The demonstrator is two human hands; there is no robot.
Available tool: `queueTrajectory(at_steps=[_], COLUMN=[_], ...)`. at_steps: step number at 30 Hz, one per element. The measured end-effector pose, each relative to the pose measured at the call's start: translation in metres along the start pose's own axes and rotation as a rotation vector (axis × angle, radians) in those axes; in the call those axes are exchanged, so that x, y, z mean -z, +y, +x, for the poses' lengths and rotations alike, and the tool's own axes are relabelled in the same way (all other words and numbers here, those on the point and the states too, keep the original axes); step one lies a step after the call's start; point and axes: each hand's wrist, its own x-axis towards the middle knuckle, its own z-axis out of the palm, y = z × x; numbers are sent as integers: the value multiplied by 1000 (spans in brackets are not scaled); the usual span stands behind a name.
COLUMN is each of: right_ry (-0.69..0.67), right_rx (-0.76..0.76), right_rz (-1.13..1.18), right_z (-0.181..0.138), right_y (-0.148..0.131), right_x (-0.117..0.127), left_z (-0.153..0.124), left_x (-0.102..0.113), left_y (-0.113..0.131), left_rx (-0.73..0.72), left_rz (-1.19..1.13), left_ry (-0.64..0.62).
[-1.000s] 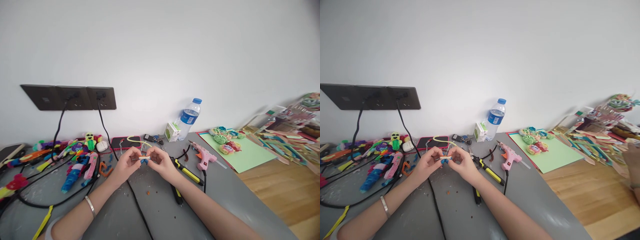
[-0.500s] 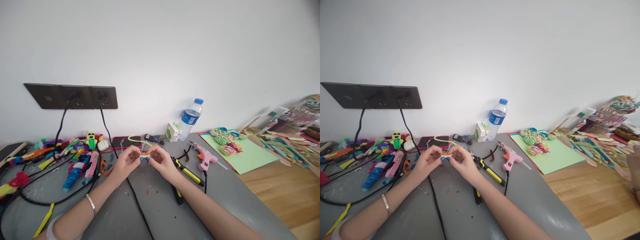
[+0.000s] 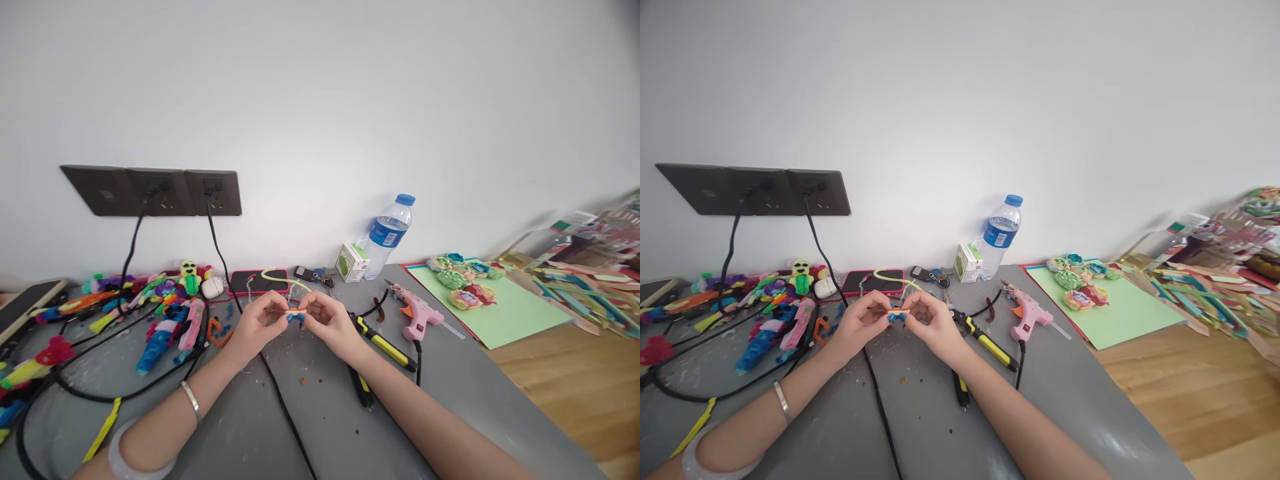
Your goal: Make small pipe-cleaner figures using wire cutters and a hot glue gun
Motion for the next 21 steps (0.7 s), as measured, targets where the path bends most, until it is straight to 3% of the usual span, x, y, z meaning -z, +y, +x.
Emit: queueTrajectory(at_steps=[13,21], right_ry=[21,6], right_rx=[-5,-4], right_rz=[12,17], right_z=[1,0], right_y=[6,9], right_x=[2,2], left_z=[-2,-2], left_x=[-1,-1], left_y=[4,3], left_rx=[79,45], left_rz=[-26,-27], left_ry=[16,6])
